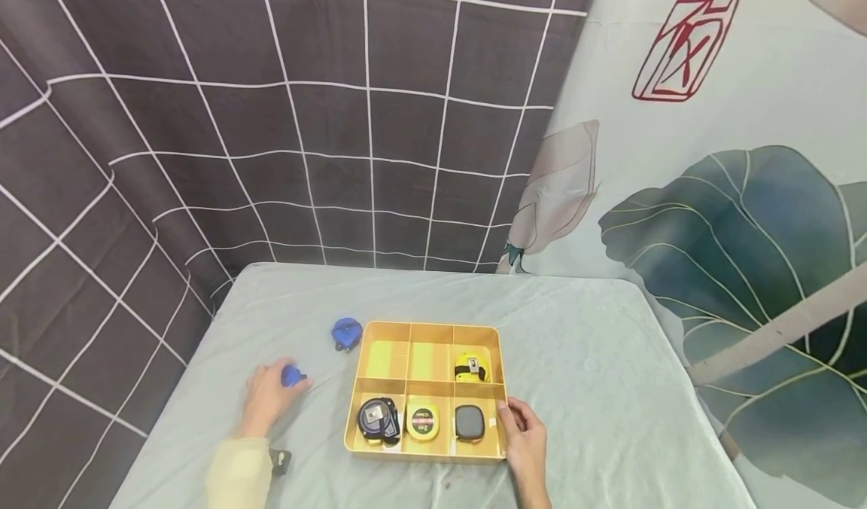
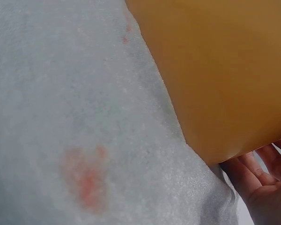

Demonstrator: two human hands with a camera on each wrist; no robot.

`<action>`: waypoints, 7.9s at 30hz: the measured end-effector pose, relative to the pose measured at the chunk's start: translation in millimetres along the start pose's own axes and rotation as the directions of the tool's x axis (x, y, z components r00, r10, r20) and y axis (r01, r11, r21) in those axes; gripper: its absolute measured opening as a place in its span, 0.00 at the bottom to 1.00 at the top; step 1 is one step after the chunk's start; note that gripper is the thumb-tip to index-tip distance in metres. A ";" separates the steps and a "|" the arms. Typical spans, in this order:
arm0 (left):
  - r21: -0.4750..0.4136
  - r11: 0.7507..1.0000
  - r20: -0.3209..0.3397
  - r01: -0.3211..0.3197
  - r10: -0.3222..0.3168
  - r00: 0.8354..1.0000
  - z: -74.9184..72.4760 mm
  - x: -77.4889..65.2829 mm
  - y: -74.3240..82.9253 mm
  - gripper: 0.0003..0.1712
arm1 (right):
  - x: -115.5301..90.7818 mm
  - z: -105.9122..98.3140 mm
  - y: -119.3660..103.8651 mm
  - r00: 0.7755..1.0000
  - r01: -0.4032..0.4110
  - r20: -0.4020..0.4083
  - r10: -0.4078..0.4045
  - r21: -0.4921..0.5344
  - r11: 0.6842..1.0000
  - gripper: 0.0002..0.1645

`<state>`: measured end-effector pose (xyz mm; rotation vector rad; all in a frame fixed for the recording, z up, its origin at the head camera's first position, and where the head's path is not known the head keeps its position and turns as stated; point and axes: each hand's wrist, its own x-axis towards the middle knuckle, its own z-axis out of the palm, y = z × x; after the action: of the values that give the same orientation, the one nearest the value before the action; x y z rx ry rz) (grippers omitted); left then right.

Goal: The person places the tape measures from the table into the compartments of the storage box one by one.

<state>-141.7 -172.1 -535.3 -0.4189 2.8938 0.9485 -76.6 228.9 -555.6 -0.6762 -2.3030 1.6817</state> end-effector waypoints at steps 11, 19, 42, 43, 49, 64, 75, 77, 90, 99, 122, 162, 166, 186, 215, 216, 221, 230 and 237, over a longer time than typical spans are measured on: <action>-0.055 0.998 -0.134 -0.025 0.017 0.991 6.6 1.4 11.0 0.32 | 0.1 -0.1 0.2 1.000 -0.008 0.007 0.008 0.012 1.000 0.22; -0.053 0.997 -0.154 -0.064 0.055 0.987 -8.5 -2.3 31.9 0.31 | 0.9 0.2 0.0 1.000 0.002 -0.005 -0.002 0.002 1.000 0.21; -0.107 0.898 -0.083 -0.427 0.420 0.904 18.2 -16.0 157.3 0.31 | -1.6 -0.3 -2.0 1.000 -0.016 0.009 0.016 0.009 1.000 0.24; -0.108 0.895 -0.061 -0.433 0.429 0.901 21.4 -16.6 163.0 0.31 | -1.4 -0.4 -1.6 1.000 -0.017 0.009 0.017 0.008 1.000 0.24; -0.108 0.866 0.038 -0.488 0.494 0.869 43.6 -17.3 189.6 0.30 | -1.9 -1.2 -0.2 1.000 -0.020 0.014 0.020 -0.003 1.000 0.25; -0.106 0.853 0.228 -0.511 0.521 0.822 86.4 -10.9 208.2 0.27 | -0.4 0.2 2.3 1.000 -0.015 0.024 0.015 0.001 1.000 0.25; -0.094 0.913 0.345 -0.398 0.405 0.847 103.3 -10.5 214.5 0.24 | 0.3 -1.4 2.8 1.000 -0.004 0.003 0.004 0.023 1.000 0.24; -0.093 0.918 0.334 -0.386 0.394 0.856 106.2 -11.2 214.4 0.24 | -0.2 -0.9 2.8 1.000 0.003 0.006 -0.003 0.032 0.999 0.23; -0.026 0.955 0.333 -0.295 0.286 0.898 120.7 -9.5 211.5 0.22 | -0.9 0.4 0.6 0.999 0.015 0.033 -0.016 0.040 0.999 0.22; 0.025 0.957 0.279 -0.290 0.272 0.921 122.3 -16.9 219.0 0.05 | 2.0 -4.3 1.5 1.000 0.014 0.012 -0.014 0.019 1.000 0.23; -0.155 0.951 0.052 -0.268 0.279 0.959 17.3 11.9 175.9 0.17 | -1.6 -4.2 2.8 1.000 0.004 -0.001 -0.004 0.053 0.999 0.22; -0.026 0.981 0.056 -0.192 0.193 0.980 47.4 71.6 84.7 0.37 | -0.5 -0.3 0.4 1.000 -0.012 -0.010 0.012 0.047 0.999 0.22; -0.040 0.980 0.026 -0.194 0.195 0.980 36.4 66.4 91.3 0.37 | 0.0 0.2 -0.2 1.000 -0.021 -0.007 0.021 0.057 0.998 0.23; 0.101 0.949 -0.020 -0.299 0.302 0.953 -2.9 25.0 150.2 0.37 | 1.9 -1.3 -4.2 0.999 -0.036 0.000 0.036 0.027 0.999 0.23; 0.080 0.906 0.284 -0.417 0.380 0.880 64.5 15.6 152.2 0.12 | 1.7 1.3 -0.9 1.000 -0.011 0.021 0.010 0.045 0.999 0.22; 0.081 0.906 0.285 -0.415 0.378 0.881 65.4 16.1 152.4 0.11 | 1.7 0.9 -1.2 1.000 -0.013 0.021 0.012 0.043 0.999 0.23; 0.117 0.906 0.308 -0.407 0.356 0.882 70.0 16.8 152.6 0.13 | -0.3 -0.1 -1.0 0.999 -0.039 0.018 0.039 0.036 0.999 0.24; 0.167 0.887 0.306 -0.430 0.367 0.878 70.3 12.9 154.2 0.06 | -1.6 -1.1 1.7 0.999 -0.035 0.010 0.034 0.052 0.998 0.23; 0.099 0.881 0.273 -0.462 0.423 0.864 46.2 1.0 154.7 0.20 | -0.6 -1.3 1.5 0.999 -0.030 0.021 0.030 0.013 0.999 0.24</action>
<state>-186.5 -25.6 -484.4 0.3746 2.8503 0.7298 -75.2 230.1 -556.5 -0.6974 -2.3045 1.7232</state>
